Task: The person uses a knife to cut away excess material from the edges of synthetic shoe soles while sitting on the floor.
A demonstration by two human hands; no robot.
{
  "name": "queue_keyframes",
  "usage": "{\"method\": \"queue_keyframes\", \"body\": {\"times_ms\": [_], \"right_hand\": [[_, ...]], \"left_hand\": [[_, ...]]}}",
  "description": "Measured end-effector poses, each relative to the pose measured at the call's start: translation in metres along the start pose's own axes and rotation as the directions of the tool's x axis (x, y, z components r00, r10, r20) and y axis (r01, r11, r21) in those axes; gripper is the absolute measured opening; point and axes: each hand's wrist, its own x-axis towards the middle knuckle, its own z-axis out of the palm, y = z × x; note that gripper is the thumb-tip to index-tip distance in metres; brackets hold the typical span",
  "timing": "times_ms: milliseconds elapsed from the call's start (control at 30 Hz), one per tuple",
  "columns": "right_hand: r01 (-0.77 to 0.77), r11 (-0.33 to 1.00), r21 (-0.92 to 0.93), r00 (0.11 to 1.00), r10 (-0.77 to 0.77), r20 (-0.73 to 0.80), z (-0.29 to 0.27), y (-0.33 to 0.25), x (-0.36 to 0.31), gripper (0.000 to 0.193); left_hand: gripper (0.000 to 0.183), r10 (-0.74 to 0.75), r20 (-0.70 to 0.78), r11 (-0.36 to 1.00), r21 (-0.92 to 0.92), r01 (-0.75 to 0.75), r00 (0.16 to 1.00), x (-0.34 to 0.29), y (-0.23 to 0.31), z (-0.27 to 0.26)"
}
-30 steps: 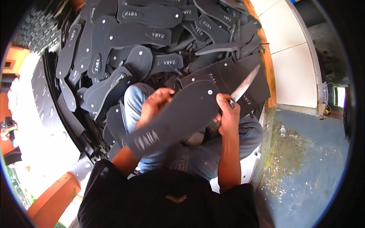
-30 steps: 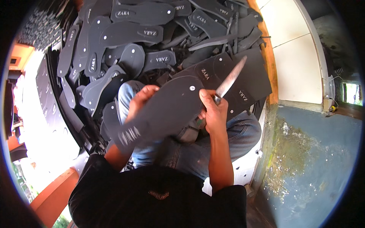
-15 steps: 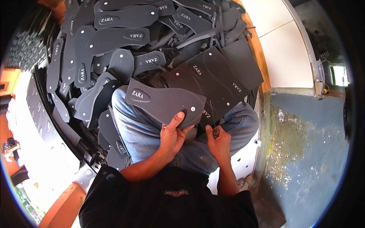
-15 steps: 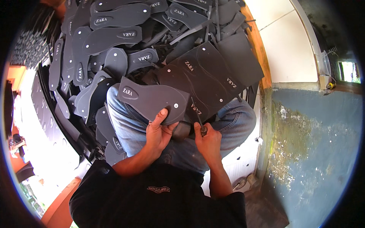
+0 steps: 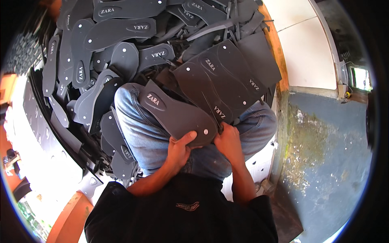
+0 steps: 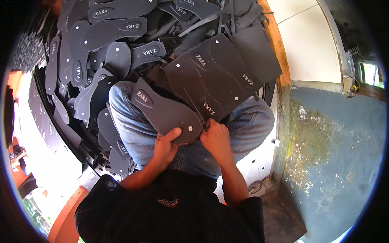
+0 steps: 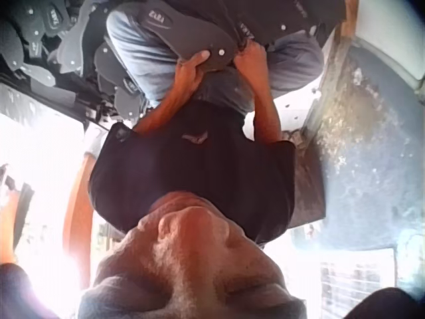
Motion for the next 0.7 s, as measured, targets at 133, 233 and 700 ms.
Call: {"method": "queue_keyframes", "body": {"times_ms": [133,233,700], "right_hand": [[-0.287,0.745,0.603,0.955,0.172,0.241,0.006,0.001,0.027,0.032],[-0.493,0.511,0.704,0.852,0.12,0.51,-0.006,-0.004,0.017,0.028],[-0.053,0.937,0.344,0.994,0.018,0.107,0.006,-0.027,-0.033,0.041]], "left_hand": [[0.029,-0.034,0.051,0.999,0.016,0.034,0.998,-0.013,0.012,-0.013],[0.033,-0.074,0.037,0.996,0.051,0.072,0.997,-0.017,0.015,-0.021],[0.03,0.015,-0.064,0.913,0.408,0.013,0.998,0.001,0.121,0.0]]}}
